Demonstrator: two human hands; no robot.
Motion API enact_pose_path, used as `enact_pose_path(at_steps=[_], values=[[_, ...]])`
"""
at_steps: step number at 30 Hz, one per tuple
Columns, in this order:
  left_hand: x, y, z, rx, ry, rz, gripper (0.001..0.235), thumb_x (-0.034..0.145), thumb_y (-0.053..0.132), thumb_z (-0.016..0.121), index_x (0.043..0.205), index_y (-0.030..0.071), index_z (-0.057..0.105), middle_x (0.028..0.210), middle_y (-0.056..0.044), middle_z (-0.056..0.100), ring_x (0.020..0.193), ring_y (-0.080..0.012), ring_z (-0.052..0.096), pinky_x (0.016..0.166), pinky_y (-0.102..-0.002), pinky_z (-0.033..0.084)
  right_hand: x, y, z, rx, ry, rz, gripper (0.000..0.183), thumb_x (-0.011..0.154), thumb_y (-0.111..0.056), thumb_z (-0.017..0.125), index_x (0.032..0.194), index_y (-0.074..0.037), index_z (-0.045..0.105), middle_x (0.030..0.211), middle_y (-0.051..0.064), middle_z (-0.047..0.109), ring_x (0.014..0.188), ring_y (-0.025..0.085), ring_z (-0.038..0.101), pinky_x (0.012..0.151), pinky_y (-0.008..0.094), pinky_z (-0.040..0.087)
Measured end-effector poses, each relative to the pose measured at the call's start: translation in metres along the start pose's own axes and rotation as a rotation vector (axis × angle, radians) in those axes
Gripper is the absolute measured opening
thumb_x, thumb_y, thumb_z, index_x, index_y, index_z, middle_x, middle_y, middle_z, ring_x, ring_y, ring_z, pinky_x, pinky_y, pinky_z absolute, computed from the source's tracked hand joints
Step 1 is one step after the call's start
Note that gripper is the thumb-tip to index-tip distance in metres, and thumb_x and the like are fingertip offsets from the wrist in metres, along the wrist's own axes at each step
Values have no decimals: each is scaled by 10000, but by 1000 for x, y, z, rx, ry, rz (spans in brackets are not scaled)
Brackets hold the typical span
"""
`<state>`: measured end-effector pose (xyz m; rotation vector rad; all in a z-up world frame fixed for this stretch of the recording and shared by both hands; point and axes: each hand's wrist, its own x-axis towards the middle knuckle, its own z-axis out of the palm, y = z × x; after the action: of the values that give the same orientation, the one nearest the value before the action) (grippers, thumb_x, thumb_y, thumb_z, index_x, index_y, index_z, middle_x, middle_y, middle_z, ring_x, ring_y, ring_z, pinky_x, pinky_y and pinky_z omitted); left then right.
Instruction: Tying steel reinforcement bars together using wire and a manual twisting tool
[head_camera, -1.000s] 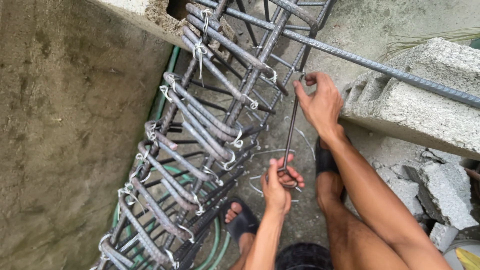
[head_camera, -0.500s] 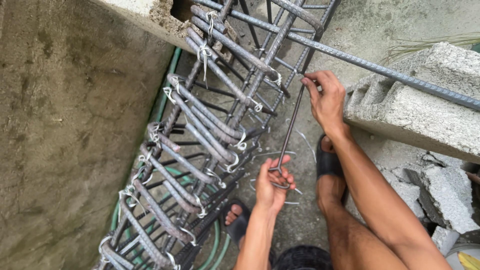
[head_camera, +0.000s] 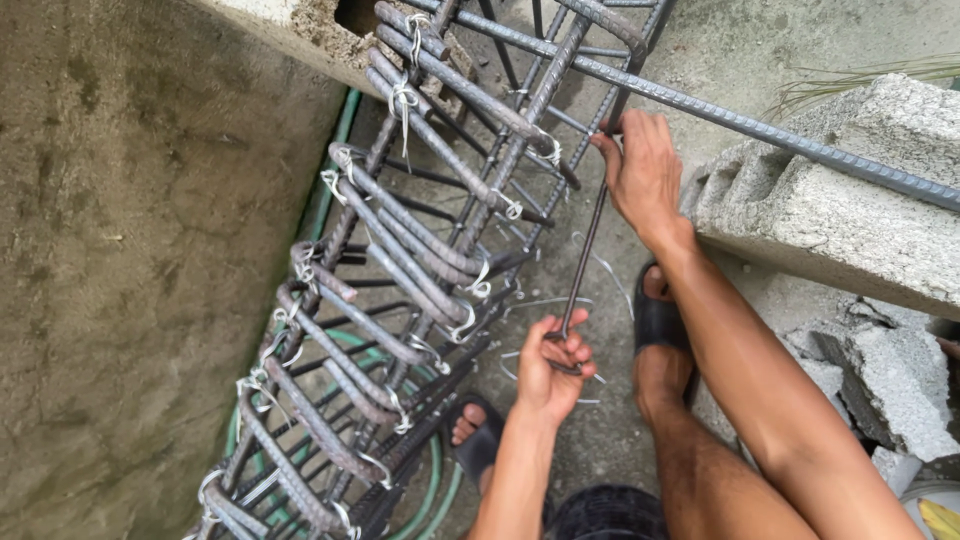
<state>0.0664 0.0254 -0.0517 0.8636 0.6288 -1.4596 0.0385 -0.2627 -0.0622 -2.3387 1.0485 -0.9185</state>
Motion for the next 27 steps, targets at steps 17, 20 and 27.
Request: enact_pose_path(at_steps=[17, 20, 27], values=[[-19, -41, 11, -190, 68, 51, 407, 960, 417, 676, 1154, 66, 743, 839, -63, 730, 853, -246, 770, 727, -428, 656, -50, -44, 8, 261, 60, 298, 412, 1030, -116, 716, 1335, 31, 482, 1100, 300, 604, 804, 452, 645, 651, 518, 544], [-20, -42, -12, -121, 97, 147, 387, 970, 451, 693, 1142, 104, 702, 938, -67, 764, 929, -231, 776, 816, -434, 645, -84, -60, 15, 282, -18, 543, 361, 1033, -233, 714, 1292, -31, 565, 937, 258, 632, 730, 446, 678, 559, 500, 541], [-113, -17, 33, 23, -154, 350, 326, 1074, 358, 617, 1317, 147, 562, 1057, -226, 746, 1022, -344, 748, 849, -463, 628, -80, -64, 10, -122, -587, 548, 630, 983, -553, 627, 938, 60, 765, 931, 322, 740, 977, 520, 704, 839, 619, 543]])
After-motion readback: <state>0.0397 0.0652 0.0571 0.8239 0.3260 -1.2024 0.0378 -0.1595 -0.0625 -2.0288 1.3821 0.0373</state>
